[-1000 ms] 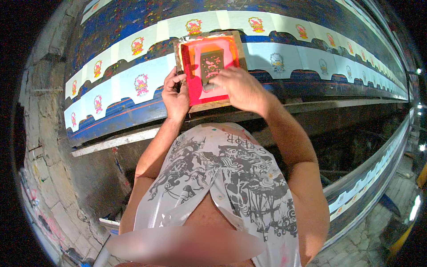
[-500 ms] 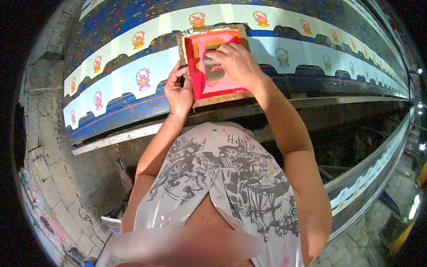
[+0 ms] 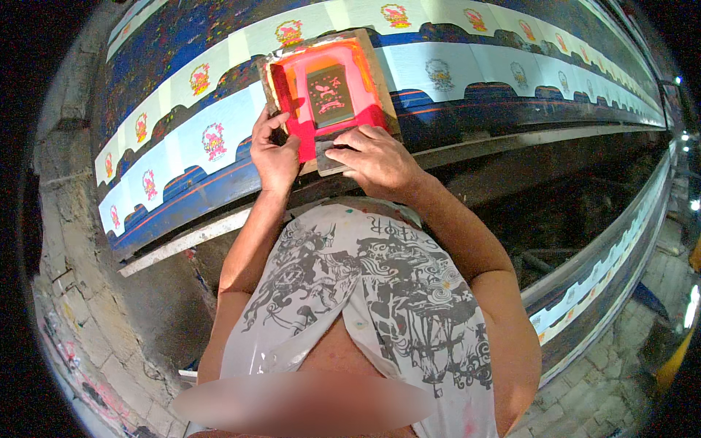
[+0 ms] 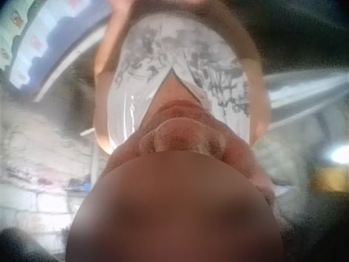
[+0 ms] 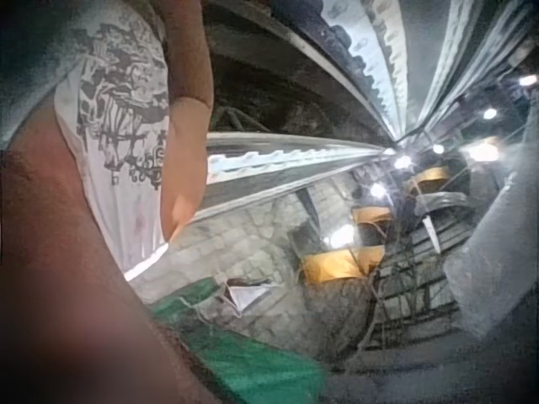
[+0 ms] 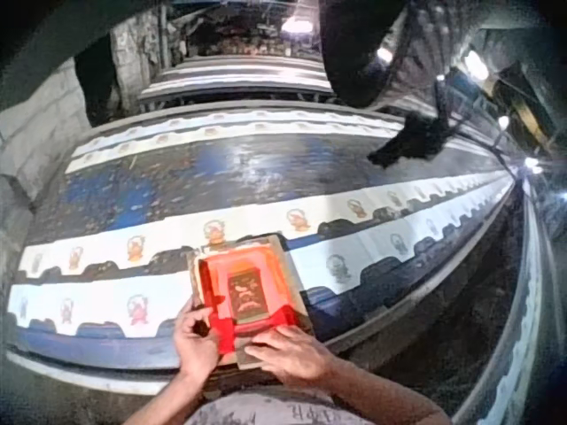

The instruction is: The person holds a wooden frame with a pink screen and repeatedly rubs a small dark block across a printed sheet on a conveyor belt. The person moves the frame along the belt and continues rubbing the block over the printed area.

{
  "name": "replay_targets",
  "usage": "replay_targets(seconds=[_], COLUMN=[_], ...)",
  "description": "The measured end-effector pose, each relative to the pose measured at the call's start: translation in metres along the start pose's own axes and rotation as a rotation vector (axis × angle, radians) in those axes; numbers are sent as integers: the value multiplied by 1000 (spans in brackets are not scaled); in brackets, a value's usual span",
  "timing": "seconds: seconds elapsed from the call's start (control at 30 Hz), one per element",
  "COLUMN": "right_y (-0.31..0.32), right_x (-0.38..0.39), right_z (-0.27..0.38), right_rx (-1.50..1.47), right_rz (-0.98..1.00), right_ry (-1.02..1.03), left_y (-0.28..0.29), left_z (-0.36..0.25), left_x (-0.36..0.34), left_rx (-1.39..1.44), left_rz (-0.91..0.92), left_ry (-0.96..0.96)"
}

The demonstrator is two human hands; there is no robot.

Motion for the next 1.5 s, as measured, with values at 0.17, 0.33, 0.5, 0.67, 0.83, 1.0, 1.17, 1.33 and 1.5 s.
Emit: replay_targets(seconds=[0.17, 0.33, 0.5, 0.67, 0.83, 1.0, 1.17, 1.33, 1.5], right_y=[45, 44, 27, 29, 34, 38, 47, 42, 26], right_x=[62, 102, 115, 124, 128, 118, 99, 79, 49], right_z=[-36, -67, -73, -86, -80, -67, -51, -25, -18], right_rx=[-121, -399, -335, -357, -327, -268, -224, -42, 157], right_rz=[-315, -548, -622, -646, -608, -578, -515, -347, -118], right_ry=[-69, -267, -284, -322, -302, -241, -106, 22, 44], left_y=[-27, -33, -51, -70, -68, -60, -50, -53, -54], left_z=[-44, -73, -55, -43, -35, -21, -15, -16, -7], left_x=[-3, 3, 8, 8, 7, -2, -5, -5, -3], left_rx=[25, 46, 108, 125, 173, 412, 419, 473, 443], left_rz=[-26, -30, -18, -7, 20, 57, 14, 34, 28], left_ry=[-40, -120, -140, -109, -31, -2, 111, 30, 22])
Point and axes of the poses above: each hand's wrist, its own x-axis away from the middle knuckle, its own y-axis out of the back of the hand, z = x × y, the point moved 6 cm from there along -x, towards the middle knuckle, and after that the axes turned 11 degrees about z, right-handed, at the moved point
